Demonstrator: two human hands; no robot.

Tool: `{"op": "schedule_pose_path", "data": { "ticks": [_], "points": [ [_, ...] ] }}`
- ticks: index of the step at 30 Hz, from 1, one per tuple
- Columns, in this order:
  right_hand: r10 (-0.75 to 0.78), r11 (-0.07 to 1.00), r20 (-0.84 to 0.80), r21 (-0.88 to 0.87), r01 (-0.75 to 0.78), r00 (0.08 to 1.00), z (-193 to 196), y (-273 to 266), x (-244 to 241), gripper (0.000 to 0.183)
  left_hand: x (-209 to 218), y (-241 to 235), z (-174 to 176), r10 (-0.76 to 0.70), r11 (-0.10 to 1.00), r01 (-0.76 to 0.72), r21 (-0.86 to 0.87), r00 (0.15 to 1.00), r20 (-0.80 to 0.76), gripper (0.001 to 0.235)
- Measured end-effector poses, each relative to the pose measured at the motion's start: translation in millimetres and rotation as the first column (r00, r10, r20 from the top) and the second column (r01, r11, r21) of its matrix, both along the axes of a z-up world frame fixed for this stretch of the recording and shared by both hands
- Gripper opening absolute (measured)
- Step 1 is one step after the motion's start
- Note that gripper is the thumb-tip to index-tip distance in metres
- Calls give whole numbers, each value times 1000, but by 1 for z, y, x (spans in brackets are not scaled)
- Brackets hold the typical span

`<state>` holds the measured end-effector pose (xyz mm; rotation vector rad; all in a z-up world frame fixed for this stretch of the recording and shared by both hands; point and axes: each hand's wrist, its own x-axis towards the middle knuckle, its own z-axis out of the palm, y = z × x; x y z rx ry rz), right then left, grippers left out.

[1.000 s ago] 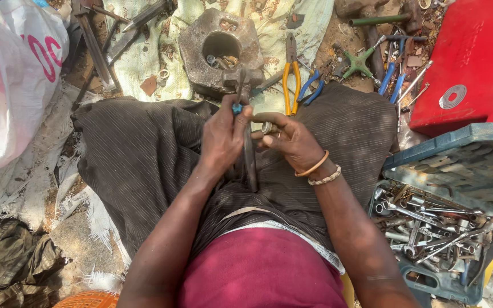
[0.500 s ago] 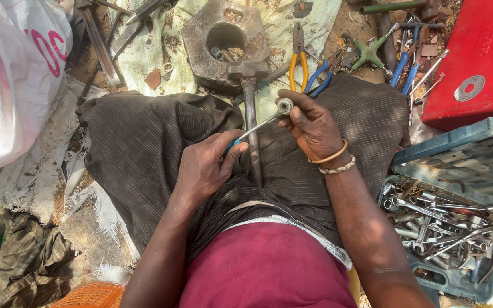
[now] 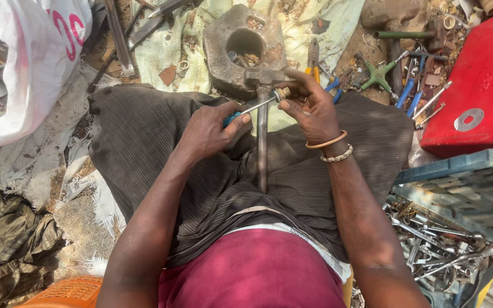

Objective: The person is sitting on the ground and using a hammer and screwdriver to work on small metal parts placed on a stone anvil. They repeatedly strike the parts and adjust them with pliers and a screwdriver.

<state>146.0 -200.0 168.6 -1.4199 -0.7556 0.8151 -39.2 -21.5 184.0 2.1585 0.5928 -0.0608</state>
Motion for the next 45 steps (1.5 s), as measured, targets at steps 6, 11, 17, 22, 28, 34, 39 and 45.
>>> {"op": "schedule_pose_path", "data": {
  "ticks": [6,11,17,22,28,34,39,45],
  "points": [
    [37,999,27,-34,-36,999,-21,20,1,35,-10,23,-22,-61,988,34,153,983,175,35],
    [11,998,-64,-59,-15,998,-45,29,0,36,-10,34,-49,-11,999,20,-41,980,198,34],
    [84,996,41,15,-85,996,-53,40,9,34,-7,47,-59,-16,1000,21,-15,952,305,32],
    [81,997,-137,32,-77,987,-55,36,3,36,-2,41,-52,6,995,12,-98,984,180,34],
    [-165,970,-188,147,194,968,-49,35,-6,36,7,32,-41,49,984,-16,-176,981,188,39],
    [-145,929,-431,249,272,891,-29,26,-9,34,16,32,-26,-24,987,48,-155,988,155,37],
    [34,989,-2,146,-33,999,2,13,1,30,18,37,-7,-114,961,153,-232,978,172,36],
    [308,929,494,-342,-144,813,20,-2,-23,33,-8,29,42,-435,803,333,495,894,104,33]
  ]
}}
